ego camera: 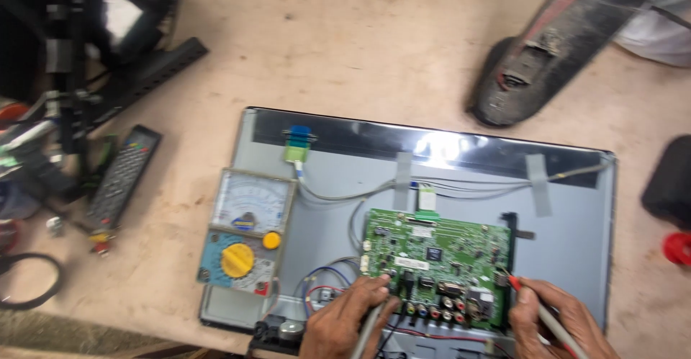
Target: Testing various components and test points on a television motherboard using an analog multimeter.
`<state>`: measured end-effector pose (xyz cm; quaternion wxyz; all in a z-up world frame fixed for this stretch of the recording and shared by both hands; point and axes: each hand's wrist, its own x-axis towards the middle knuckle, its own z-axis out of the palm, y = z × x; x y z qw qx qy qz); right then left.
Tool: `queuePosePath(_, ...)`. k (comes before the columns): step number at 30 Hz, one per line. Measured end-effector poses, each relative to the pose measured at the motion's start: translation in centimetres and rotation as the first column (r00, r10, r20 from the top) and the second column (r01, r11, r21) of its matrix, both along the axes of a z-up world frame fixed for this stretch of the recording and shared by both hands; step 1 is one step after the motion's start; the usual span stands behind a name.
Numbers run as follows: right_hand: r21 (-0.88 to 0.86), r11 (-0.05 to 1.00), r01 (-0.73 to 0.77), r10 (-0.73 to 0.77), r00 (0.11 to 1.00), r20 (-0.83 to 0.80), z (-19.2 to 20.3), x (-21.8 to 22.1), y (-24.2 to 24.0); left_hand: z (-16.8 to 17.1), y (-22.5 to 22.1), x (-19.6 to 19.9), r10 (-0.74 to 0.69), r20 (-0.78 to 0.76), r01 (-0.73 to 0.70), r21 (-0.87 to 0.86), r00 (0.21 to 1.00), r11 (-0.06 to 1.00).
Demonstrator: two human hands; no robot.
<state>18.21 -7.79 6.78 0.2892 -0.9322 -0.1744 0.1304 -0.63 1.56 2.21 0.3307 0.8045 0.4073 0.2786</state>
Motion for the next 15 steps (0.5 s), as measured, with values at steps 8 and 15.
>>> queuePosePath(8,0.166,0.954,-0.251,0.183,0.922,0.341,-1.2,1.7,-0.1,-1.7,-1.5,1.1,0.162,-0.181,-0.179,-0.084,0.970,0.980)
queuePosePath(15,0.174,0.948,-0.268,0.200,0.923,0.330,-1.2,1.9,-0.2,-1.7,-1.5,1.1,0.179,-0.209,-0.201,-0.090,0.961,0.975)
